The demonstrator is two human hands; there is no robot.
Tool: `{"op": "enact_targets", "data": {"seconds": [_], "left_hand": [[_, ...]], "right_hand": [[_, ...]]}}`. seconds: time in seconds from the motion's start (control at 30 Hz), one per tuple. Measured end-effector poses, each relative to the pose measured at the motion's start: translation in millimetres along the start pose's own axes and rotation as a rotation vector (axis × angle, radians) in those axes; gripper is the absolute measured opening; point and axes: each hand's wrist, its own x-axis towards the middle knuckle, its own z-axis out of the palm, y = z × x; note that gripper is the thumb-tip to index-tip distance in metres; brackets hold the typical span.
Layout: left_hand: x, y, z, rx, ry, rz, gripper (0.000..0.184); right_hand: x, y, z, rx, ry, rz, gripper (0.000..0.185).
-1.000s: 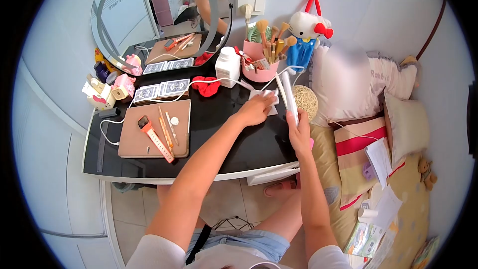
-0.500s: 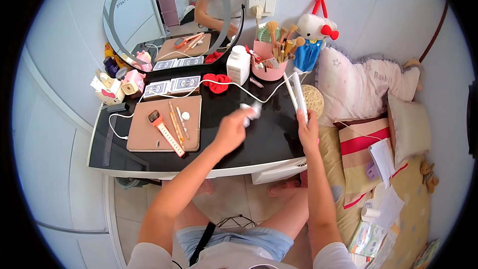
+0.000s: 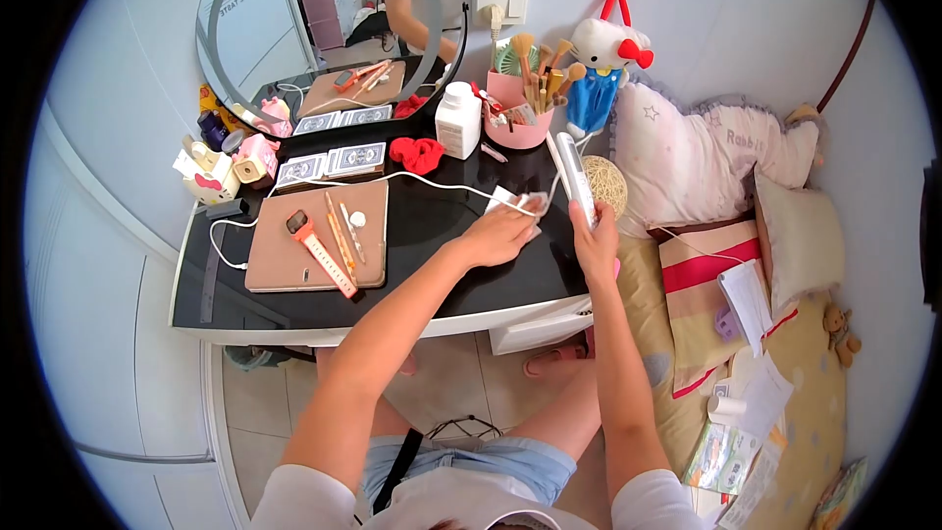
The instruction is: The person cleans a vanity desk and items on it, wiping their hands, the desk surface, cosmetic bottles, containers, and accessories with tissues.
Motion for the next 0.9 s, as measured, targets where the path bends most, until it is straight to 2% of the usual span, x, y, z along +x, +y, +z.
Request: {"op": "enact_targets", "data": {"seconds": [0.13, 0.27, 0.3, 0.33, 0.4, 0.57, 0.6, 0.7, 0.8, 0.83, 0.9], "left_hand": [[-30, 10, 3, -0.267, -0.073, 0.198, 0.046], [-67, 31, -16, -0.476, 0.023, -0.020, 0.048], [-72, 21, -9, -0.355, 0.222, -0.032, 0.049], [-73, 7, -2, -0.358, 0.427, -0.061, 0.040], [-66, -15, 0, -0.061, 0.544, -0.257, 0.035], [-10, -24, 5, 0.019, 0.267, -0.113, 0.036], [6, -17, 5, 0.068, 0.175, -0.175, 0.043], [47, -15, 20, 0.073, 0.267, -0.184, 0.045], [85, -22, 27, 0.065, 0.423, -0.328, 0.046], [96, -26, 25, -0.005, 0.440, -0.357, 0.040], [109, -22, 24, 0.052, 0.524, -0.355, 0.033]], "right_hand": [[0, 8, 1, 0.023, -0.009, -0.004, 0.050], [1, 9, -4, 0.071, -0.054, 0.080, 0.050], [2, 8, -5, 0.096, -0.054, 0.097, 0.050], [2, 7, -6, 0.121, -0.055, 0.117, 0.049], [1, 1, -7, 0.142, -0.056, 0.147, 0.049], [2, 11, 0, 0.082, 0.019, 0.100, 0.046], [2, 11, -1, 0.114, 0.020, 0.118, 0.046], [1, 6, -4, 0.200, 0.029, 0.174, 0.045], [-1, 5, -2, 0.195, 0.067, 0.160, 0.044], [-1, 5, -1, 0.163, 0.066, 0.140, 0.044], [0, 8, 0, 0.132, 0.066, 0.117, 0.045]]}}
